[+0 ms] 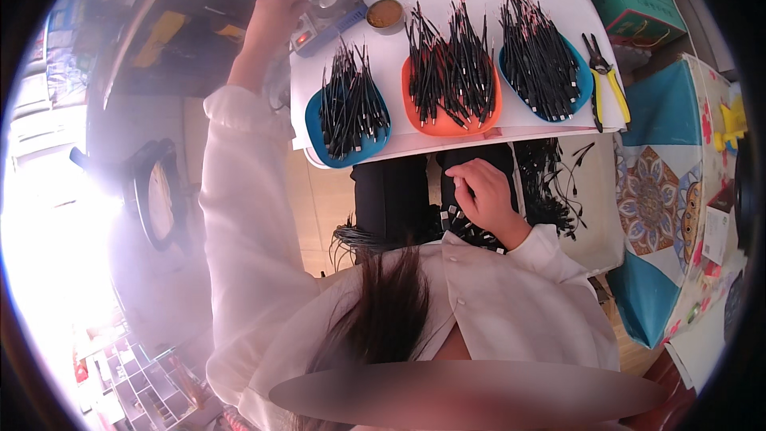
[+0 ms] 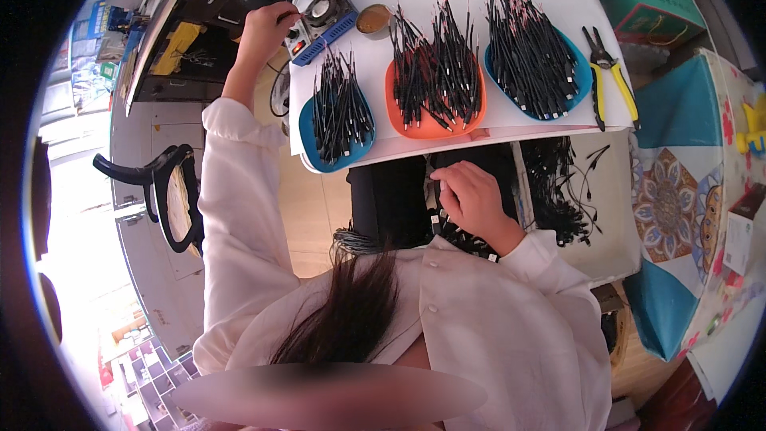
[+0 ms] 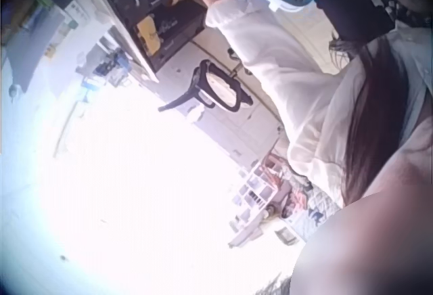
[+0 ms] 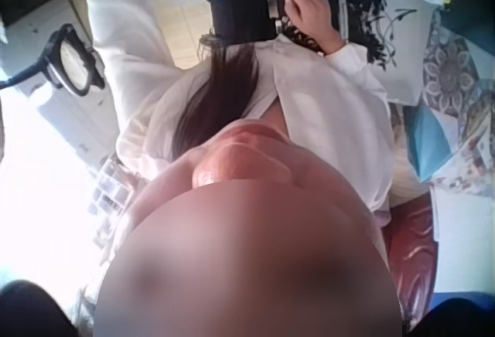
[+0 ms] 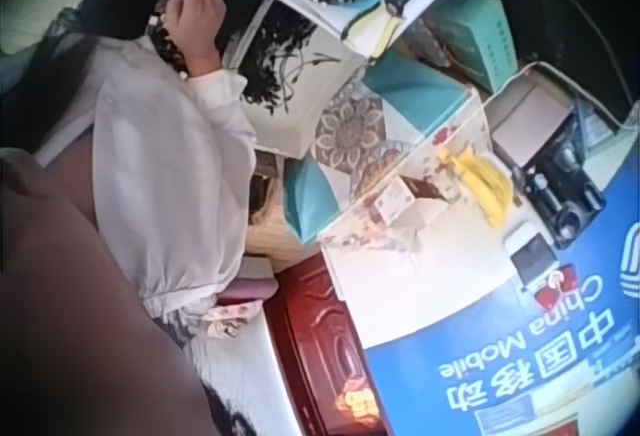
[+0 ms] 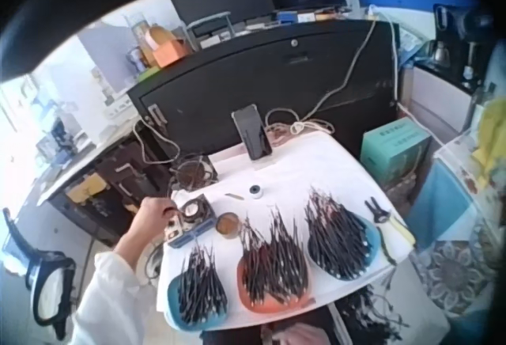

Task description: The person sits on the floor and repeatedly picks up black wires, strips their ends with yellow-handled pliers, twists the exposed strands, and places the finished wires into trays on a small table. The process is repeated for multiple wires.

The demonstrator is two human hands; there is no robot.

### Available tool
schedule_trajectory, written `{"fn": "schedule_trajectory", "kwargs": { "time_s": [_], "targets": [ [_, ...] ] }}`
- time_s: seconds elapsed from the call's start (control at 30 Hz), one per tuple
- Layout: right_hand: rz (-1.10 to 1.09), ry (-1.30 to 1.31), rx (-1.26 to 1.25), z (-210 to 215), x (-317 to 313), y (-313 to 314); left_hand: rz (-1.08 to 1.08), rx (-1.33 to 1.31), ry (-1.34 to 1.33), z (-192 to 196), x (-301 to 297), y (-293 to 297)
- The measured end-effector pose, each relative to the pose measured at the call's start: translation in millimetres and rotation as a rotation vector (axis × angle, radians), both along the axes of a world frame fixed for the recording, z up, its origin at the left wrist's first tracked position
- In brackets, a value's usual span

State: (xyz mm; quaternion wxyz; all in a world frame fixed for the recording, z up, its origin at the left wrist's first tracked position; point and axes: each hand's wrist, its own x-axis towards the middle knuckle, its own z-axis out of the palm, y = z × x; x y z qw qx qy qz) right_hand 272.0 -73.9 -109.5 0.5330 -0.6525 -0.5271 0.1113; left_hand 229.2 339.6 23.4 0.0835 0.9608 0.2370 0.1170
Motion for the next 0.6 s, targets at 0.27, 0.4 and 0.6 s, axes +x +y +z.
{"fn": "schedule_trajectory", "kwargs": {
  "time_s": [0.27,0.4,0.6],
  "targets": [
    [0.008,0.221,-0.084,23.0,-12.9,-7.5,-0.077,0.164,-0.511,97.4,-91.2,-137.8],
    [-0.003,0.185,0.082,72.4,-20.4,-15.4,0.004,0.178,-0.636,152.5,-130.9,-224.9],
    [0.155,0.075,0.53,148.4,-58.6,-41.7,-0.261,-0.69,-0.973,143.7,-100.4,-355.6]
  ]
}}
